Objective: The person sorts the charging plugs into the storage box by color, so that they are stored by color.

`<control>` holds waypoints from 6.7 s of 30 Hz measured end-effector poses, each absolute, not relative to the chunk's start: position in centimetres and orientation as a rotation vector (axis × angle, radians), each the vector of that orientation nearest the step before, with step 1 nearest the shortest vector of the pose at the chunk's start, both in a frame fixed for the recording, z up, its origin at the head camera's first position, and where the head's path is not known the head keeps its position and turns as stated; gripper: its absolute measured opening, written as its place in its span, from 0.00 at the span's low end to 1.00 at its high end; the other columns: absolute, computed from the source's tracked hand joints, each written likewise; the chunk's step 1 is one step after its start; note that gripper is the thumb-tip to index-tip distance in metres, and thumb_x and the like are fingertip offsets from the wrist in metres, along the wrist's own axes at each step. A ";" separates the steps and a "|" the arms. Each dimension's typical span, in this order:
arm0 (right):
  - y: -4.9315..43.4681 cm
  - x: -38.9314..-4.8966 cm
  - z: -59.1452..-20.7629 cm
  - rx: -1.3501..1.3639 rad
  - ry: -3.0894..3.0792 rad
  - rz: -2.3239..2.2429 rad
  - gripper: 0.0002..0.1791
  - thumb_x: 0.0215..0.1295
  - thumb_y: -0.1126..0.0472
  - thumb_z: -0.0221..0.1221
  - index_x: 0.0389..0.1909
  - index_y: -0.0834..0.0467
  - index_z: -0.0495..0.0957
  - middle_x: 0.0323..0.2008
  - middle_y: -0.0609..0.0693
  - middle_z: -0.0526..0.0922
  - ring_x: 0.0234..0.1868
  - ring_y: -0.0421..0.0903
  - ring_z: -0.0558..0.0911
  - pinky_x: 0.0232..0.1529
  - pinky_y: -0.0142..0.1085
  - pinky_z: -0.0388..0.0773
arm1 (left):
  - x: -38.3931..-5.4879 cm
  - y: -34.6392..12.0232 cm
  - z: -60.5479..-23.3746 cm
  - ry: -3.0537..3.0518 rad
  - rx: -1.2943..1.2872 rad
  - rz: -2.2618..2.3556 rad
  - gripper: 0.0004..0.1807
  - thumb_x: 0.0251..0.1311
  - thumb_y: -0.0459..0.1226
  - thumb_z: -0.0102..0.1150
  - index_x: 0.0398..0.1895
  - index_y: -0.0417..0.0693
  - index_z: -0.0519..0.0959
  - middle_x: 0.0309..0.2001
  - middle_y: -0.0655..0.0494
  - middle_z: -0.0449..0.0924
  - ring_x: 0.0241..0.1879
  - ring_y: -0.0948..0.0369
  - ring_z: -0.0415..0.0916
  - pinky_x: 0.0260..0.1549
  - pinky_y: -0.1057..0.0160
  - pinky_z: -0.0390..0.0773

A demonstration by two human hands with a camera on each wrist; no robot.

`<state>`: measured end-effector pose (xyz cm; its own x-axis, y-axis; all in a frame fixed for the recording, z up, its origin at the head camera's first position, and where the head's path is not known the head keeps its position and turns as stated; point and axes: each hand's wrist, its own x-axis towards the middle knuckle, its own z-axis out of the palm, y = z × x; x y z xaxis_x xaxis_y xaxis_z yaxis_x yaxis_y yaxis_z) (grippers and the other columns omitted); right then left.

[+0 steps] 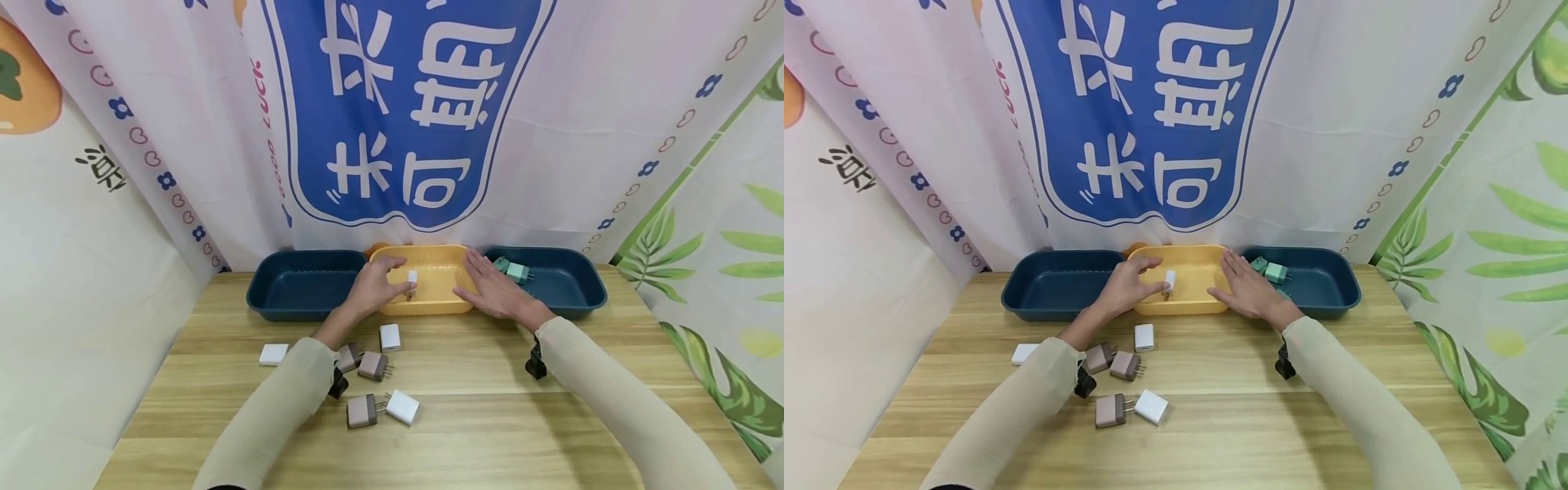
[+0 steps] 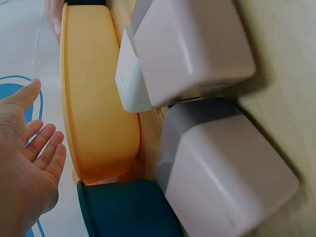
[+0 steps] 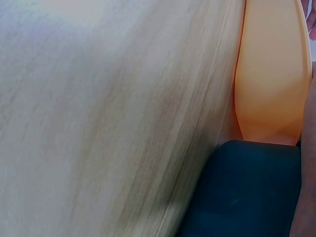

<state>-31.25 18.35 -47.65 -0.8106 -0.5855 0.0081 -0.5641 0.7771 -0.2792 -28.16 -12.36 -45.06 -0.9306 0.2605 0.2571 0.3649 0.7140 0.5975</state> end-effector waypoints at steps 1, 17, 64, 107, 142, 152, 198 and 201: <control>18.4 -31.2 -47.7 -0.936 2.887 -0.416 0.51 0.82 0.33 0.43 0.83 0.70 0.43 0.86 0.61 0.37 0.86 0.58 0.38 0.84 0.55 0.40 | -28.0 -12.4 -45.0 -2.760 -0.516 -1.011 0.33 0.61 0.46 0.78 0.66 0.41 0.82 0.64 0.47 0.83 0.62 0.48 0.81 0.60 0.48 0.83; 18.4 -31.2 -48.1 -0.937 2.889 -0.382 0.51 0.82 0.32 0.42 0.83 0.69 0.43 0.86 0.62 0.38 0.86 0.58 0.39 0.84 0.55 0.40 | -24.5 -13.9 -44.4 -2.764 -0.569 -1.036 0.33 0.63 0.49 0.76 0.67 0.44 0.81 0.66 0.49 0.82 0.67 0.51 0.78 0.65 0.49 0.79; 18.5 -31.4 -47.7 -0.926 2.906 -0.376 0.51 0.82 0.31 0.41 0.84 0.67 0.42 0.86 0.60 0.37 0.86 0.56 0.38 0.84 0.54 0.38 | -15.4 -15.7 -45.7 -2.787 -1.369 -0.967 0.29 0.60 0.46 0.79 0.62 0.44 0.84 0.61 0.52 0.86 0.62 0.57 0.82 0.62 0.57 0.82; 18.5 -31.3 -47.6 -0.932 2.896 -0.407 0.52 0.81 0.30 0.42 0.84 0.67 0.42 0.86 0.60 0.37 0.86 0.56 0.38 0.84 0.54 0.38 | -13.4 -15.0 -47.6 -2.976 -1.459 -0.852 0.20 0.61 0.43 0.79 0.56 0.54 0.87 0.54 0.64 0.87 0.52 0.73 0.80 0.51 0.72 0.80; 18.5 -31.3 -47.9 -0.924 2.902 -0.396 0.52 0.81 0.30 0.40 0.84 0.67 0.43 0.86 0.60 0.38 0.86 0.57 0.39 0.84 0.54 0.39 | -15.2 -14.9 -46.0 -2.841 -1.320 -1.050 0.18 0.60 0.39 0.78 0.53 0.51 0.88 0.52 0.58 0.88 0.47 0.69 0.82 0.45 0.68 0.84; 18.4 -31.2 -47.7 -0.922 2.903 -0.386 0.52 0.81 0.29 0.39 0.84 0.68 0.43 0.86 0.61 0.38 0.86 0.57 0.39 0.85 0.53 0.38 | -16.2 -14.8 -45.7 -2.740 -1.258 -1.030 0.18 0.58 0.38 0.80 0.51 0.48 0.88 0.49 0.57 0.89 0.48 0.65 0.83 0.46 0.61 0.87; 18.4 -31.1 -47.7 -0.949 2.910 -0.397 0.50 0.82 0.33 0.44 0.83 0.70 0.44 0.86 0.63 0.39 0.86 0.59 0.39 0.84 0.56 0.39 | -24.2 -13.4 -43.1 -2.754 -0.593 -1.018 0.18 0.60 0.37 0.79 0.52 0.42 0.88 0.50 0.49 0.88 0.46 0.56 0.83 0.49 0.58 0.87; 18.4 -31.1 -47.7 -0.946 2.910 -0.406 0.50 0.82 0.34 0.44 0.83 0.69 0.44 0.86 0.62 0.39 0.86 0.58 0.40 0.84 0.56 0.39 | -24.8 -13.0 -43.2 -2.761 -0.610 -0.988 0.19 0.59 0.37 0.79 0.53 0.41 0.88 0.51 0.48 0.88 0.47 0.55 0.83 0.49 0.57 0.87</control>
